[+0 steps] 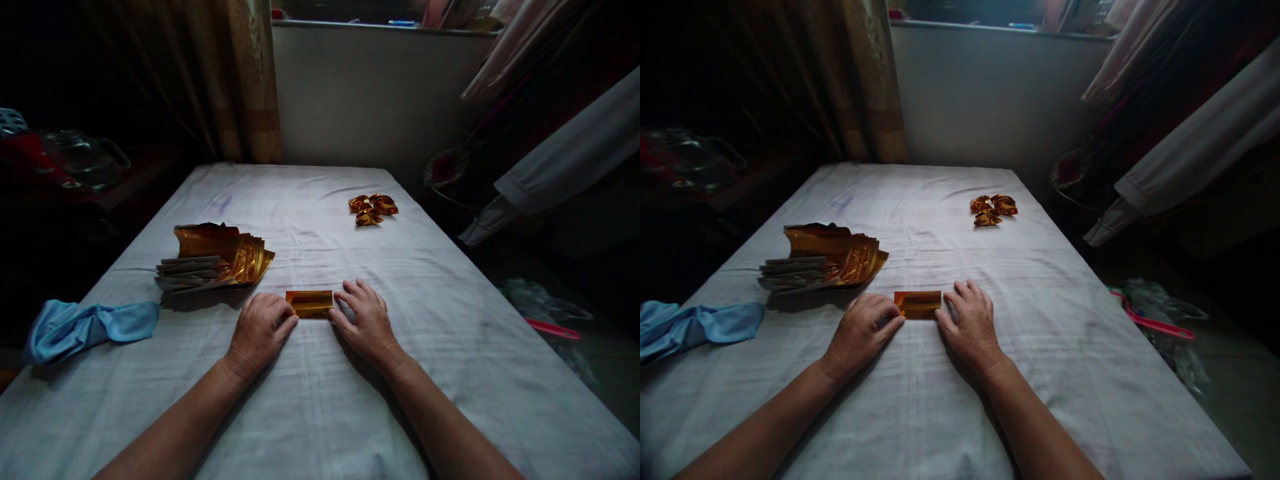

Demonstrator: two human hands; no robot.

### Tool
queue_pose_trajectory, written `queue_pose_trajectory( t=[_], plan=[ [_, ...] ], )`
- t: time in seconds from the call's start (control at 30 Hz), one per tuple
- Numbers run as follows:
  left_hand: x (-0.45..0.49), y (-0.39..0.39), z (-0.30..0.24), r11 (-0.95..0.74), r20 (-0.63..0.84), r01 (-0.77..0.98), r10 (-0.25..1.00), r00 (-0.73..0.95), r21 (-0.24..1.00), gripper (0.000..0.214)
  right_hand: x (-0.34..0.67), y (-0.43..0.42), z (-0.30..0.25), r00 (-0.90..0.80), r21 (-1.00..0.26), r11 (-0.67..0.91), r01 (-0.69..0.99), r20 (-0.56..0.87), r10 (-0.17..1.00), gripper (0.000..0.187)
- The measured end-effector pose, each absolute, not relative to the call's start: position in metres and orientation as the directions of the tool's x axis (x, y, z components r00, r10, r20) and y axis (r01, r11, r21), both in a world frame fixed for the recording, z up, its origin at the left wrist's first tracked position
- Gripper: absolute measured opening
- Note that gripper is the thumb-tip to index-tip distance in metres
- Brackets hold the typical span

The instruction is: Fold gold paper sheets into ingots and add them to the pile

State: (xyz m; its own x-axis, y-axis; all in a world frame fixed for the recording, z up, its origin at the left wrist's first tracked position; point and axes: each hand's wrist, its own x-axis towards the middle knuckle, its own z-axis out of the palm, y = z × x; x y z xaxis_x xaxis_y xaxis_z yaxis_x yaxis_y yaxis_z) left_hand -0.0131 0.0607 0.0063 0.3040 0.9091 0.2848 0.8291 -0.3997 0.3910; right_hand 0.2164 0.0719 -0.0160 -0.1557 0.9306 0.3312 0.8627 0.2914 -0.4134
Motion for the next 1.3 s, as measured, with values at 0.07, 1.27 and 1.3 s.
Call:
queue_pose_trajectory(
  t=[0.07, 1.27, 1.3],
  plan=[
    [-0.013, 0.061, 0.006, -0.399, 0.284, 0.826, 0.910, 0.303, 0.397, 0.012, 0.215, 0.072, -0.017, -0.156, -0.430, 0.291, 0.855, 0.322, 0.934, 0.027],
    [-0.028, 0.069, -0.010, -0.350, 0.340, 0.815, 0.919, 0.202, 0.462, 0.010, 0.216, 0.073, -0.016, -0.157, -0.549, 0.302, 0.779, 0.296, 0.942, 0.007],
    [-0.028, 0.069, -0.009, -0.348, 0.335, 0.815, 0.920, 0.202, 0.464, 0.008, 0.216, 0.073, -0.016, -0.157, -0.550, 0.304, 0.778, 0.298, 0.942, 0.007]
  ],
)
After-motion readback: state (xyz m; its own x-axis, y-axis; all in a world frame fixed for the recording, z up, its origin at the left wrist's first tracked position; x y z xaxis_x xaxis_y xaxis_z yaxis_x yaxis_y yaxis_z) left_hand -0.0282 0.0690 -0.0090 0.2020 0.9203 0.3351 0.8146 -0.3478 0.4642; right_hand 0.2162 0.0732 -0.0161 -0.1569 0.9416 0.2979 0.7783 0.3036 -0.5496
